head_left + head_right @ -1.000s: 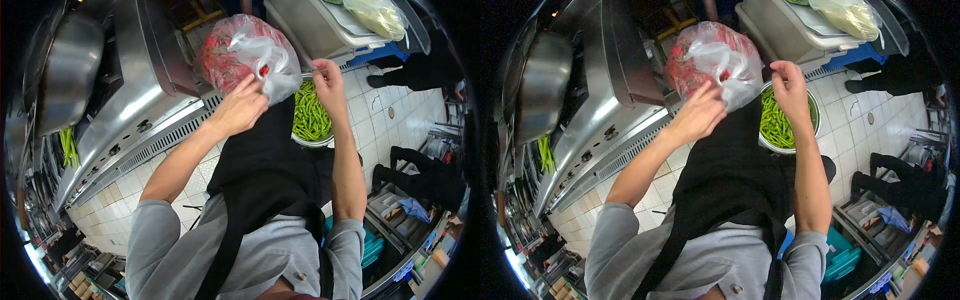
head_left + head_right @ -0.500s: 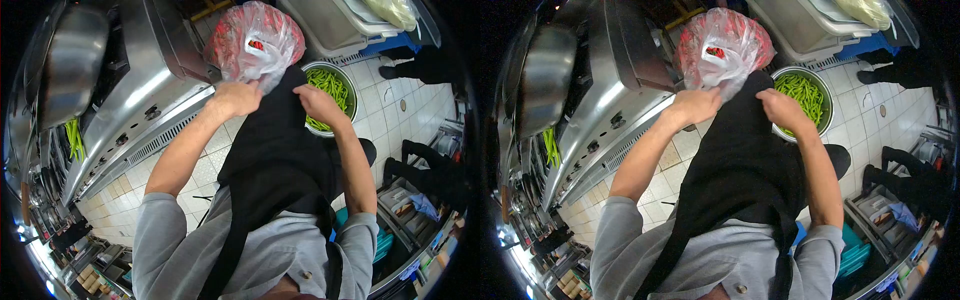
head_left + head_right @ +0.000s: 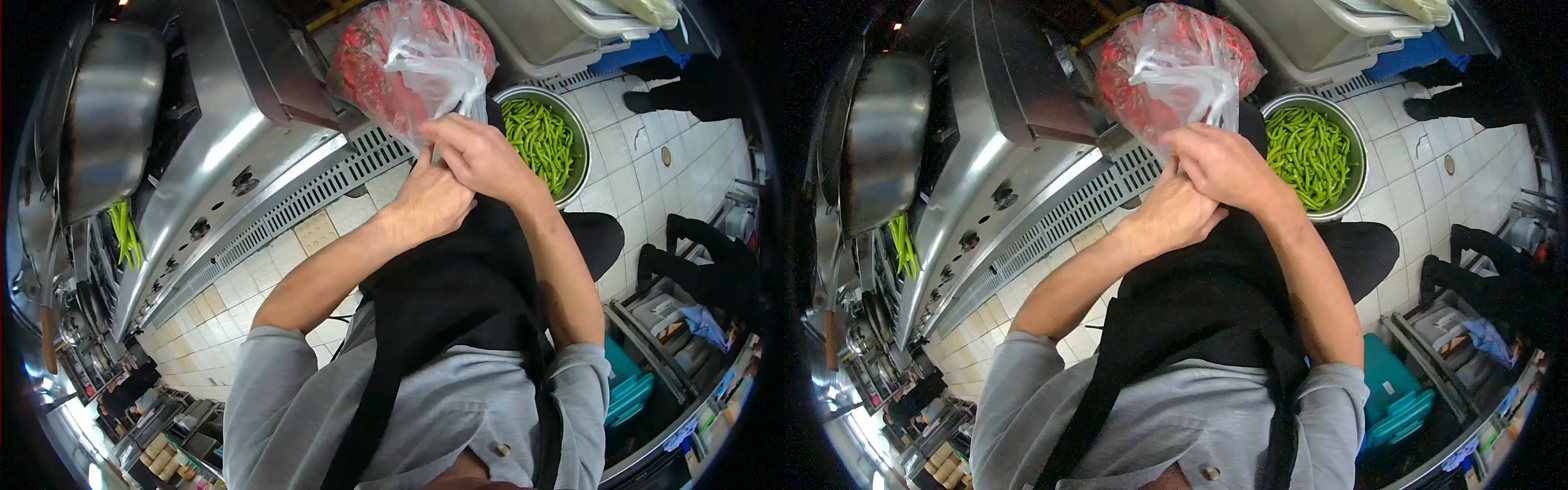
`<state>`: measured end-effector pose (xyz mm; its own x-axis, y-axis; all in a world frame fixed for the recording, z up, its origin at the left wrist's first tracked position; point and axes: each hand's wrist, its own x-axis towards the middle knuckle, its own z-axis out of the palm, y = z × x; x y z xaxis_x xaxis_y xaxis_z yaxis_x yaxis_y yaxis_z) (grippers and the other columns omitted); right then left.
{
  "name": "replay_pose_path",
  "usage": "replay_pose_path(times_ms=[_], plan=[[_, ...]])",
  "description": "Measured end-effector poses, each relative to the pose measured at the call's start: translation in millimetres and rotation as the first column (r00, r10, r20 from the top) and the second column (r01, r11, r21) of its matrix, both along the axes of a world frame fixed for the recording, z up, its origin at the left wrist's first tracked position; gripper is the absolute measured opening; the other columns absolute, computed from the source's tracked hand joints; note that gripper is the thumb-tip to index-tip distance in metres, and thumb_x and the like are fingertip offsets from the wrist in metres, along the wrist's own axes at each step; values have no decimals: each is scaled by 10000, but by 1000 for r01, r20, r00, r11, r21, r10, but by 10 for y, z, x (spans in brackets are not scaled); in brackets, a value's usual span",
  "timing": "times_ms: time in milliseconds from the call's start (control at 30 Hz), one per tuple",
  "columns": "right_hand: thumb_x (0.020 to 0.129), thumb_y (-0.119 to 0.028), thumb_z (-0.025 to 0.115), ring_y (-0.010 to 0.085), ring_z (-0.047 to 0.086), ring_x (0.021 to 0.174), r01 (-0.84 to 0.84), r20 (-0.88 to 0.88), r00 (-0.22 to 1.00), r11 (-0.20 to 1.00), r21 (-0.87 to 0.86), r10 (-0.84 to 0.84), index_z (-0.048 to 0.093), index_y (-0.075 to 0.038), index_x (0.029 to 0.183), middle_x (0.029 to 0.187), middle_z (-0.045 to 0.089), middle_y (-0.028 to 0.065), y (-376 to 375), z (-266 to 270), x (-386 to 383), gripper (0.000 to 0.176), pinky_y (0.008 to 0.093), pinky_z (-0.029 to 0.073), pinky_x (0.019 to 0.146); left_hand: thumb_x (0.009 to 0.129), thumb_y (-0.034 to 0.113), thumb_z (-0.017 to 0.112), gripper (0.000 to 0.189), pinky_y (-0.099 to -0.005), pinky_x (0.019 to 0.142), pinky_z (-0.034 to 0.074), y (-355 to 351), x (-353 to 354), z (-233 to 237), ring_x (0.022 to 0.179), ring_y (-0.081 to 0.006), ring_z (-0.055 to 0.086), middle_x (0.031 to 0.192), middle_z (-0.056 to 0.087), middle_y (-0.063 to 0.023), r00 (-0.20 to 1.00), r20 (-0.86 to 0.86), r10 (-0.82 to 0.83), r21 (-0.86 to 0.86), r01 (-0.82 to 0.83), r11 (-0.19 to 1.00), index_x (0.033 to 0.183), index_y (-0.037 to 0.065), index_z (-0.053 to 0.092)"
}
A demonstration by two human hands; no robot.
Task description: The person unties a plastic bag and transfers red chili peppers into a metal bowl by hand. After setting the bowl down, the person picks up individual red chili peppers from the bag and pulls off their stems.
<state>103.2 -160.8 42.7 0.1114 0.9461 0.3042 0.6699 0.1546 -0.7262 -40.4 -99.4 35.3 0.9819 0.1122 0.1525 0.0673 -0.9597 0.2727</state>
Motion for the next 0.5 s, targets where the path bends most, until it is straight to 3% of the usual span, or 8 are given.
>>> replay_pose_path(times_ms=[67,100,167,200,333,400,433,500], plan=[[915,-44,594,387,664,934,6,-80,997,1000,-10,-7,668,-39,1151,1039,687,173,-74,-208,84,248,433,545,809,896,313,686,484,-530,1007,471,102,30,310,1111,-430,638,1120,667,-270,776,-618,-130,-225,-16,974,1274,26,590],[914,-46,592,387,665,951,5,-2,1000,994,-112,-5,668,-41,1158,1052,689,176,-150,-284,158,256,444,543,817,896,313,686,484,-530,1007,471,150,39,434,1111,-430,638,1120,667,-270,774,-619,-133,-224,-12,975,1274,26,590],[917,-63,583,383,666,1007,56,164,986,936,-349,2,660,-40,1189,1099,691,185,-342,-367,306,284,457,541,851,966,404,597,593,-509,943,520,223,6,595,1056,-453,662,1124,677,-279,686,-723,79,-168,-286,943,1406,34,451],[935,-80,569,382,663,1035,62,178,984,952,-301,-8,648,-33,1211,1119,688,196,-459,-491,406,290,454,541,872,1000,432,534,618,-519,962,507,309,-9,470,1092,-462,645,1202,654,-282,709,-684,170,-134,-352,926,1455,44,377],[949,-92,560,390,659,1038,209,235,963,915,-346,-131,637,-21,1226,1117,682,209,-605,-433,652,296,449,534,888,1019,337,508,483,-515,936,521,538,98,317,1083,-440,649,1257,642,-220,777,-547,311,-108,-434,894,1401,50,443],[952,-96,561,392,659,1037,262,253,950,906,-333,-182,637,-19,1224,1116,678,211,-602,-348,689,293,448,531,893,992,237,540,395,-501,895,532,502,138,436,1036,-421,659,1167,668,-205,894,-371,251,-29,-282,959,1344,61,514],[949,-85,566,392,656,1035,288,250,944,911,-294,-217,631,-16,1229,1112,675,206,-552,-290,678,295,447,528,891,946,133,552,313,-491,851,538,521,173,360,987,-402,668,1070,676,-204,978,-110,178,-31,-183,983,1247,58,599],[947,-75,571,392,653,1034,314,249,935,916,-249,-253,626,-14,1233,1109,672,201,-409,-174,641,298,446,525,889,927,110,550,293,-486,857,537,593,319,292,986,-398,672,1057,687,-207,985,-146,90,-101,-106,989,1201,45,631]])
